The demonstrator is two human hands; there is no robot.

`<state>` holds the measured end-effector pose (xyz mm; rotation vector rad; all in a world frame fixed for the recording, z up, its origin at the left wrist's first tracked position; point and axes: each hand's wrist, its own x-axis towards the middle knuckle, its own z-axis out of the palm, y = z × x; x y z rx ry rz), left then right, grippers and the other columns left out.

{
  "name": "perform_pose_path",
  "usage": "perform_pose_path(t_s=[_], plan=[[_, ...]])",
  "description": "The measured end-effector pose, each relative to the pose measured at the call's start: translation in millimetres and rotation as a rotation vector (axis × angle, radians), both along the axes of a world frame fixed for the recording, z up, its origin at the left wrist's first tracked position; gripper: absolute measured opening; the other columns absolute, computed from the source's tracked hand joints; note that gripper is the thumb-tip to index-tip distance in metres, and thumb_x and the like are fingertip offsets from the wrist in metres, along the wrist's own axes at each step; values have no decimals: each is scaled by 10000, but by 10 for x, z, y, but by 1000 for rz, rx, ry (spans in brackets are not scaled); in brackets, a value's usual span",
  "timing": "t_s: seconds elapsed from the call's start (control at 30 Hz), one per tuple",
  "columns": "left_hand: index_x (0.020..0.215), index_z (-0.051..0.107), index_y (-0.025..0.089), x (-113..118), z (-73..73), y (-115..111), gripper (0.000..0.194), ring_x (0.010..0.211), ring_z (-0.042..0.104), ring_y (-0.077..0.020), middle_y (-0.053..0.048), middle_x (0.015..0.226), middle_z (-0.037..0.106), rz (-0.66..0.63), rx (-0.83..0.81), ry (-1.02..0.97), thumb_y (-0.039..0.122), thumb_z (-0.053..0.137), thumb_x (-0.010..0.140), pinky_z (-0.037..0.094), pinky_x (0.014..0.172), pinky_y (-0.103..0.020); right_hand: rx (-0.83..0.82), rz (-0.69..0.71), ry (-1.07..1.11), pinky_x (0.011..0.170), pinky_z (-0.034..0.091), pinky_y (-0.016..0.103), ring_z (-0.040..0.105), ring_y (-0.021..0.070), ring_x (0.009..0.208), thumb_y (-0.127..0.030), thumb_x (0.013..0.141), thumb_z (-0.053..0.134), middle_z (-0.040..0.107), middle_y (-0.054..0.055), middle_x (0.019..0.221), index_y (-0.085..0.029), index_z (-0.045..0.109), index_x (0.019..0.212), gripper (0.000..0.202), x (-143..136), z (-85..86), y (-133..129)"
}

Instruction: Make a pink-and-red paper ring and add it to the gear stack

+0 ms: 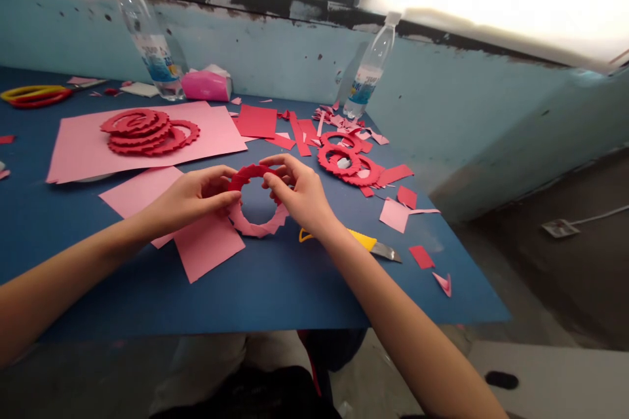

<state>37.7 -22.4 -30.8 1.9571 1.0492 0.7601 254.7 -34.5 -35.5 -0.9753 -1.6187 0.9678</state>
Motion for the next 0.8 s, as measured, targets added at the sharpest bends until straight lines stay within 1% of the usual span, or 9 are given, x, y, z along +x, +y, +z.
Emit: perform_pose_path(t_s=[0.07,0.17,0.3,0.37,0.47,0.57,0.8], plan=[[1144,624,180,-9,-19,11,333,720,685,-185,-39,830,739,7,60,33,386,640,882,537,654,-309,30,-5,-64,599,500,269,595,107,619,-301,884,602,662,3,798,-170,621,1120,271,7,-7,5],[1182,615,188,-11,8,-9,341,755,701,-184,-47,905,748,10,137,-24,366,638,892,556,690,-317,118,-22,-44,642,520,283,612,114,660,-262,898,586,666,2,819,-184,617,1120,238,-7,28,-22],[1135,644,182,6,77,-49,266,856,726,-181,-47,956,748,45,335,-111,281,656,888,582,792,-313,298,-82,-46,717,543,279,678,134,818,-194,923,570,678,-13,864,-229,617,1078,166,-48,119,-99],[1098,656,170,14,91,-54,225,860,731,-175,-44,938,747,53,408,-112,253,654,889,591,797,-300,363,-84,-70,737,551,274,691,131,854,-173,932,566,683,-15,917,-233,619,1065,155,-61,149,-130],[1048,669,158,17,87,-46,183,837,741,-174,-43,906,749,51,424,-91,239,655,885,603,788,-296,405,-72,-107,727,559,268,695,126,863,-170,944,560,683,-13,975,-230,621,1062,146,-63,158,-150],[1022,680,154,13,78,-39,171,827,746,-185,-46,886,751,60,432,-78,236,668,872,609,787,-307,402,-79,-133,717,567,269,697,128,861,-171,951,547,680,-17,972,-237,618,1065,150,-57,138,-151],[1021,687,165,3,83,-46,168,826,749,-197,-43,892,754,54,427,-59,226,667,865,617,784,-328,388,-53,-96,742,584,290,694,131,856,-130,944,537,661,-9,970,-225,617,1085,188,-56,105,-145]])
